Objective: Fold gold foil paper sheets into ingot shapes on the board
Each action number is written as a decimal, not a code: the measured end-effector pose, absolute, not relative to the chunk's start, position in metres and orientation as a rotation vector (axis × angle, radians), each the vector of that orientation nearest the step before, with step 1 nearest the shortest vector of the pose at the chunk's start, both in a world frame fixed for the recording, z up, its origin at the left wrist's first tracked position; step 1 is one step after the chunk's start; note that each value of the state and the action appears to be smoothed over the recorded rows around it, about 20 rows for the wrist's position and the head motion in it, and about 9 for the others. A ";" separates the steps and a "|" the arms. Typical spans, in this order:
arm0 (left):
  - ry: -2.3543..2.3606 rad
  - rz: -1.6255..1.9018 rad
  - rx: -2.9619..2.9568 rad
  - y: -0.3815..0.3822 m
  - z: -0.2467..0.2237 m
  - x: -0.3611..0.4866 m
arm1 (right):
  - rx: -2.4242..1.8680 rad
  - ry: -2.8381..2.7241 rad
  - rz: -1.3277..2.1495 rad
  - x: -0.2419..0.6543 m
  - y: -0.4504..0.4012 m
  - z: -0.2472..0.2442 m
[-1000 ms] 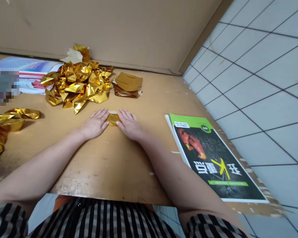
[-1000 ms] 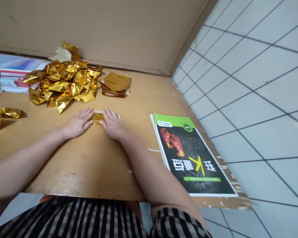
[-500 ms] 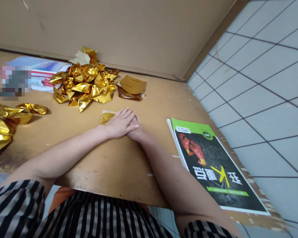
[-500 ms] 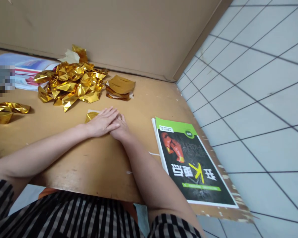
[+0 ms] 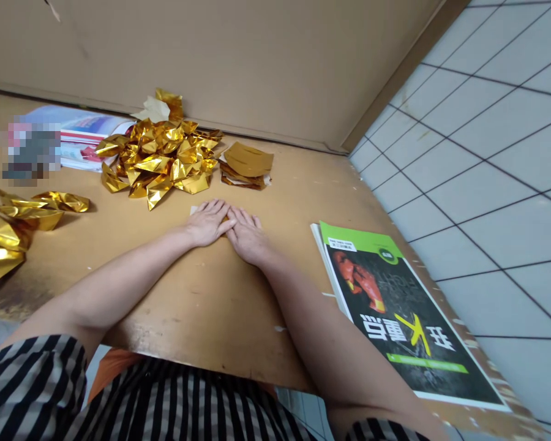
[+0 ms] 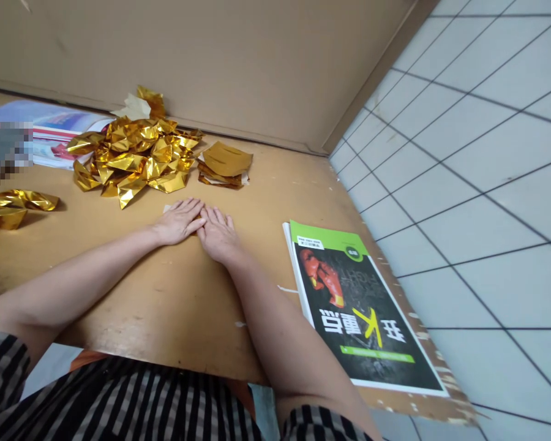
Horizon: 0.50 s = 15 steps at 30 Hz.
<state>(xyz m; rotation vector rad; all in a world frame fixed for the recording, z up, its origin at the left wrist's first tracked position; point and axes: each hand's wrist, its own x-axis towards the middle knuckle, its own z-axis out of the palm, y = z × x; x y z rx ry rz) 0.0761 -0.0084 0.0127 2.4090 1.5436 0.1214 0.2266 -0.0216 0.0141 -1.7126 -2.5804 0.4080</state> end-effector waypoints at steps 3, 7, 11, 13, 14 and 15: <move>1.561 0.040 2.427 -0.009 0.014 0.060 | -1.689 -2.601 0.377 0.227 -0.022 0.014; 1.585 0.021 2.457 -0.012 0.014 0.044 | -1.710 -2.610 0.386 0.226 -0.023 0.017; 1.578 0.073 2.479 -0.012 0.011 0.040 | -1.714 -2.614 0.396 0.226 -0.023 0.017; 1.564 0.096 2.481 -0.011 0.010 0.041 | -1.713 -2.592 0.384 0.226 -0.023 0.016; 1.559 0.108 2.482 -0.010 0.010 0.040 | -1.712 -2.566 0.369 0.225 -0.024 0.016; 1.553 0.119 2.485 -0.010 0.010 0.040 | -1.703 -2.533 0.349 0.223 -0.025 0.016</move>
